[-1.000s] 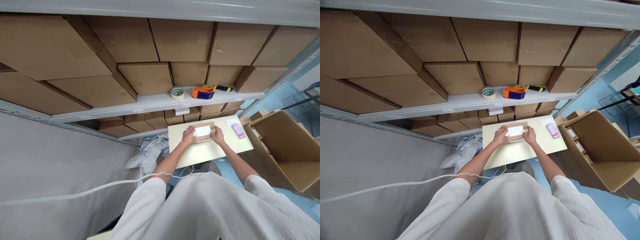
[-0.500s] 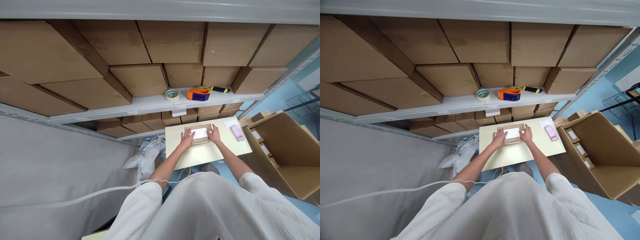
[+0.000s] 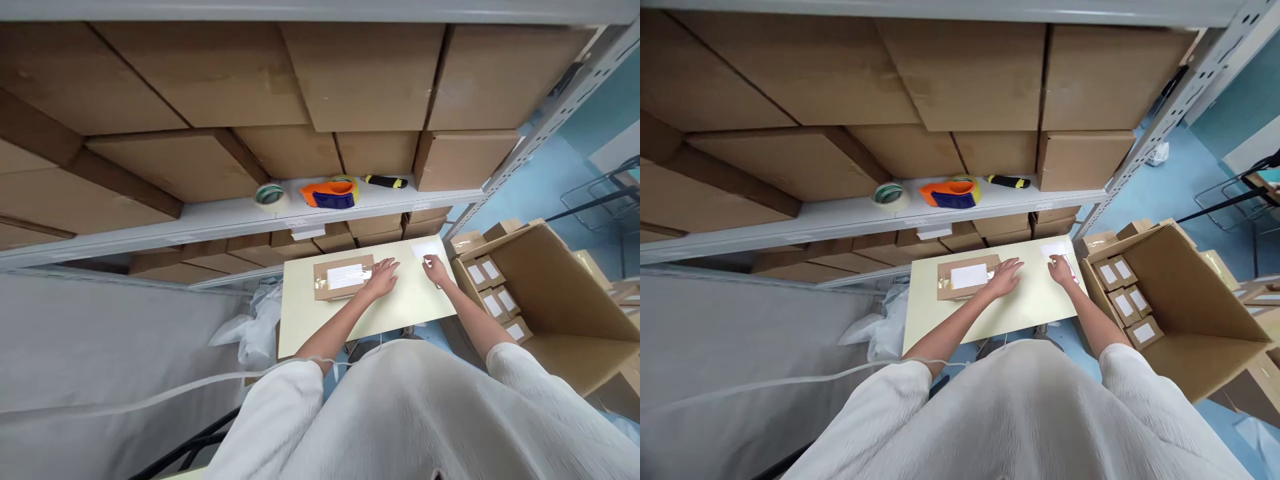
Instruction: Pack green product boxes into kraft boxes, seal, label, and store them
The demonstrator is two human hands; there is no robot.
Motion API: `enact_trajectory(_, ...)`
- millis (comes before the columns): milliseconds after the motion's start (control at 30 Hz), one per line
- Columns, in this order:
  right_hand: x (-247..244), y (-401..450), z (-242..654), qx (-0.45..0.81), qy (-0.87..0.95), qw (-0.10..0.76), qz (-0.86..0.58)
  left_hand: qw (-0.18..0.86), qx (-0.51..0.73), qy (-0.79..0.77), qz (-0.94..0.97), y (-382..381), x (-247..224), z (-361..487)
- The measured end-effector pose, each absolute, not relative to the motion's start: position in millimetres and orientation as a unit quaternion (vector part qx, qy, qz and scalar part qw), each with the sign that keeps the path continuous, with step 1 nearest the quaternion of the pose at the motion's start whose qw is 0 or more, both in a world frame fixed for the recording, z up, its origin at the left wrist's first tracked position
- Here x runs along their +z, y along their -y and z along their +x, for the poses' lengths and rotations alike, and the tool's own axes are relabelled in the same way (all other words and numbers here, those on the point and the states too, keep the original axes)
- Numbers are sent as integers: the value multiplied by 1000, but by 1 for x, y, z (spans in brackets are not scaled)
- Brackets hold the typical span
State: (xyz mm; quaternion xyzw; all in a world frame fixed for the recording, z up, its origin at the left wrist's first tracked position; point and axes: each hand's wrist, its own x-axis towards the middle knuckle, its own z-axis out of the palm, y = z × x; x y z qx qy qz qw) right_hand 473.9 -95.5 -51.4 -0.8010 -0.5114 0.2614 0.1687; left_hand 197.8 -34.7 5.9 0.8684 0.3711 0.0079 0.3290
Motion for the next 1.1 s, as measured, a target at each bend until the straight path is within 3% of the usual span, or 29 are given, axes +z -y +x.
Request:
enact_trajectory(200, -49, 83, 586, 245, 510, 97, -818, 372, -18, -404, 835, 31, -20, 272)
enact_trajectory(400, -54, 58, 621, 266, 512, 2, -816, 395, -22, -426, 813, 21, -41, 315)
enact_trajectory(533, -69, 35, 624, 276, 524, -37, -805, 408, -19, -431, 805, 15, -54, 334)
enact_trajectory(800, -104, -10, 578, 283, 584, -35, -760, 421, -37, -476, 771, 14, -75, 344)
enact_trajectory(1100, -129, -30, 543, 262, 634, -128, -717, 430, -49, -500, 751, 20, -86, 322)
